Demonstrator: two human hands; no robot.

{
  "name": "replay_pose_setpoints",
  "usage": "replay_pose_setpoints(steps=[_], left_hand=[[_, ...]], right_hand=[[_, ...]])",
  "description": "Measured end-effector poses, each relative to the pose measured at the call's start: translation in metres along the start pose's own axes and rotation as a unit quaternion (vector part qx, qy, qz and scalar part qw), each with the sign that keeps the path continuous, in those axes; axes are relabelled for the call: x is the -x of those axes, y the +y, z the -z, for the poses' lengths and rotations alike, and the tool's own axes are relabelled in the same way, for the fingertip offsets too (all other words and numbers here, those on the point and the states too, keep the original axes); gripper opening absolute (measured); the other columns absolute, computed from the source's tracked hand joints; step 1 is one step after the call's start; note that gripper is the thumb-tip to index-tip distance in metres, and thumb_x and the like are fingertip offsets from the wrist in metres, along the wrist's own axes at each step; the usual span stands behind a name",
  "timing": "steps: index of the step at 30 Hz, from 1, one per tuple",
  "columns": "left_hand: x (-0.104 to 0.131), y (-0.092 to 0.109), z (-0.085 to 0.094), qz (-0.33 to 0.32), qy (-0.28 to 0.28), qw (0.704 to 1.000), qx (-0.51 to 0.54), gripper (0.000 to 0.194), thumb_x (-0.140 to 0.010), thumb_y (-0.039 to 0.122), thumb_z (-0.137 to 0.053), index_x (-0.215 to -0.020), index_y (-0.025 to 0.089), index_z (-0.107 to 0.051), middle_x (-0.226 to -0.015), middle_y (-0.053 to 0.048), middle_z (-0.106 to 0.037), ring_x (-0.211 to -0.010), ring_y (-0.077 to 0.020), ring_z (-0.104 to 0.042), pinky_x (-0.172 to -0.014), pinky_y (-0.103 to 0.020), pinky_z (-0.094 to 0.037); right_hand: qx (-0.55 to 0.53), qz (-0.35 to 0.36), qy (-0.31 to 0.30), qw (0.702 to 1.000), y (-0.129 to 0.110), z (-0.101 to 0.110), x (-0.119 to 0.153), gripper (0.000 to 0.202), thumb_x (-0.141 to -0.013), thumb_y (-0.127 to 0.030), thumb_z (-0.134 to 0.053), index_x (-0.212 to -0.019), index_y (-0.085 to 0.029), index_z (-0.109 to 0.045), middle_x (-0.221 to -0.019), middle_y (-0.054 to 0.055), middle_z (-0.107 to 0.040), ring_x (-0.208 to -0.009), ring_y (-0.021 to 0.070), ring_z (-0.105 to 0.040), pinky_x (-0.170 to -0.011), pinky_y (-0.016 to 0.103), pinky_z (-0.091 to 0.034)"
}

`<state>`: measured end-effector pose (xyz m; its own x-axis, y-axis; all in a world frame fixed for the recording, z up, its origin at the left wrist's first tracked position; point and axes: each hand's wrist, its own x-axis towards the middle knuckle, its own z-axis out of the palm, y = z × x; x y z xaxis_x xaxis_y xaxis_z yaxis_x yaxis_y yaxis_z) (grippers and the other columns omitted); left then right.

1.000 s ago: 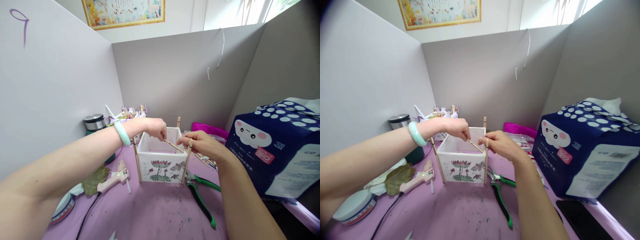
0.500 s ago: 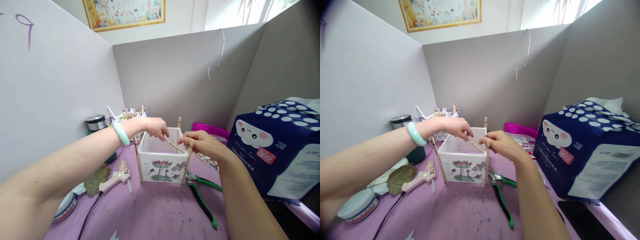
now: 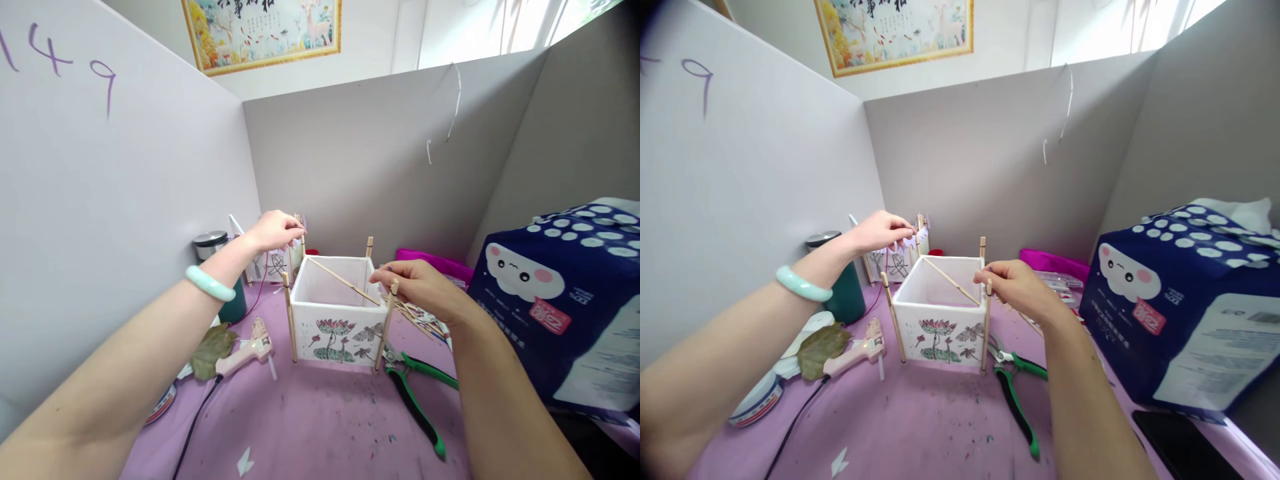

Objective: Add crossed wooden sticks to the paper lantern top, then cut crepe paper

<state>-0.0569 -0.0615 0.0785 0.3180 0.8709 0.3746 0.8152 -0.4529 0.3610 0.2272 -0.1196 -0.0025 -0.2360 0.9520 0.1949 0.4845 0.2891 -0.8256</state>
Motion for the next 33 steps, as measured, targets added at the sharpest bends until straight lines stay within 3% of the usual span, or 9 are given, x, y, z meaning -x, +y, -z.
replay_pose_setpoints(steps=[4, 8, 11, 14, 16, 20, 27, 30, 33], left_hand=[[0.043, -0.001, -0.007, 0.058, 0.189, 0.972, 0.126, 0.03, -0.081, 0.038, -0.055, -0.093, 0.015, -0.072, -0.075, -0.005, -0.069, -0.056, -0.0121, -0.059, -0.054, -0.023, -0.046], [0.116, 0.031, -0.024, 0.064, 0.374, 0.911, 0.159, 0.028, -0.086, 0.036, -0.053, -0.099, 0.019, -0.07, -0.083, -0.002, -0.067, -0.06, -0.0103, -0.056, -0.058, -0.021, -0.046], [0.174, 0.052, -0.053, 0.108, 0.344, 0.912, 0.194, 0.026, -0.089, 0.037, -0.051, -0.099, 0.02, -0.069, -0.072, 0.001, -0.064, -0.052, -0.0091, -0.05, -0.05, -0.019, -0.041], [0.217, 0.054, -0.091, 0.09, 0.211, 0.952, 0.203, 0.029, -0.09, 0.035, -0.048, -0.08, 0.018, -0.069, -0.059, 0.001, -0.06, -0.053, -0.0107, -0.052, -0.054, -0.02, -0.041], [0.237, 0.047, -0.116, 0.067, 0.111, 0.973, 0.192, 0.034, -0.091, 0.034, -0.047, -0.07, 0.017, -0.067, -0.056, 0.0, -0.058, -0.053, -0.0106, -0.053, -0.054, -0.02, -0.04], [0.261, 0.032, -0.152, 0.084, 0.021, 0.982, 0.166, 0.039, -0.093, 0.034, -0.041, -0.065, 0.016, -0.063, -0.053, 0.001, -0.053, -0.05, -0.0102, -0.048, -0.051, -0.021, -0.034], [0.269, 0.023, -0.159, 0.132, -0.026, 0.968, 0.212, 0.038, -0.092, 0.035, -0.041, -0.075, 0.016, -0.068, -0.062, -0.002, -0.061, -0.06, -0.0143, -0.054, -0.057, -0.022, -0.037], [0.27, 0.023, -0.158, 0.123, -0.028, 0.968, 0.218, 0.037, -0.092, 0.035, -0.041, -0.074, 0.016, -0.068, -0.064, -0.003, -0.063, -0.062, -0.0153, -0.056, -0.059, -0.023, -0.038], [0.272, 0.024, -0.159, 0.109, -0.028, 0.969, 0.22, 0.036, -0.092, 0.031, -0.041, -0.072, 0.017, -0.067, -0.067, -0.004, -0.065, -0.064, -0.0155, -0.058, -0.061, -0.023, -0.038]], right_hand=[[0.036, 0.005, 0.038, 0.999, -0.001, 0.005, 0.001, 0.038, -0.077, -0.055, -0.055, -0.074, -0.018, -0.066, -0.05, -0.005, -0.038, -0.046, 0.0086, -0.03, -0.044, 0.024, -0.021], [0.06, 0.053, 0.153, 0.985, -0.012, 0.007, 0.011, 0.036, -0.079, -0.052, -0.054, -0.078, -0.019, -0.069, -0.051, -0.005, -0.042, -0.048, 0.0094, -0.034, -0.045, 0.024, -0.024], [0.071, 0.088, 0.203, 0.973, -0.032, -0.001, 0.022, 0.035, -0.082, -0.049, -0.052, -0.078, -0.019, -0.069, -0.052, -0.004, -0.047, -0.048, 0.0099, -0.038, -0.046, 0.024, -0.027], [0.176, 0.128, 0.189, 0.958, -0.056, -0.011, 0.027, 0.033, -0.085, -0.043, -0.047, -0.074, -0.02, -0.069, -0.055, -0.002, -0.053, -0.05, 0.0112, -0.044, -0.05, 0.025, -0.03], [0.287, 0.117, 0.195, 0.931, -0.072, -0.015, 0.025, 0.033, -0.086, -0.039, -0.046, -0.071, -0.021, -0.069, -0.06, 0.0, -0.06, -0.056, 0.0136, -0.049, -0.053, 0.027, -0.032], [0.431, 0.06, 0.194, 0.879, -0.097, -0.019, 0.016, 0.03, -0.085, -0.034, -0.044, -0.08, -0.023, -0.072, -0.078, 0.005, -0.069, -0.072, 0.0196, -0.059, -0.059, 0.029, -0.035], [0.451, 0.018, -0.038, 0.892, -0.105, -0.038, -0.023, 0.02, -0.079, -0.027, -0.054, -0.086, -0.02, -0.072, -0.088, 0.008, -0.07, -0.076, 0.0194, -0.061, -0.061, 0.029, -0.041], [0.45, -0.02, -0.193, 0.872, -0.099, -0.054, -0.043, 0.015, -0.075, -0.022, -0.059, -0.082, -0.016, -0.07, -0.077, 0.007, -0.069, -0.067, 0.0168, -0.061, -0.06, 0.028, -0.045], [0.472, -0.052, -0.253, 0.843, -0.092, -0.07, -0.058, 0.004, -0.064, -0.016, -0.069, -0.068, -0.014, -0.068, -0.062, 0.005, -0.065, -0.064, 0.019, -0.061, -0.063, 0.032, -0.047]])
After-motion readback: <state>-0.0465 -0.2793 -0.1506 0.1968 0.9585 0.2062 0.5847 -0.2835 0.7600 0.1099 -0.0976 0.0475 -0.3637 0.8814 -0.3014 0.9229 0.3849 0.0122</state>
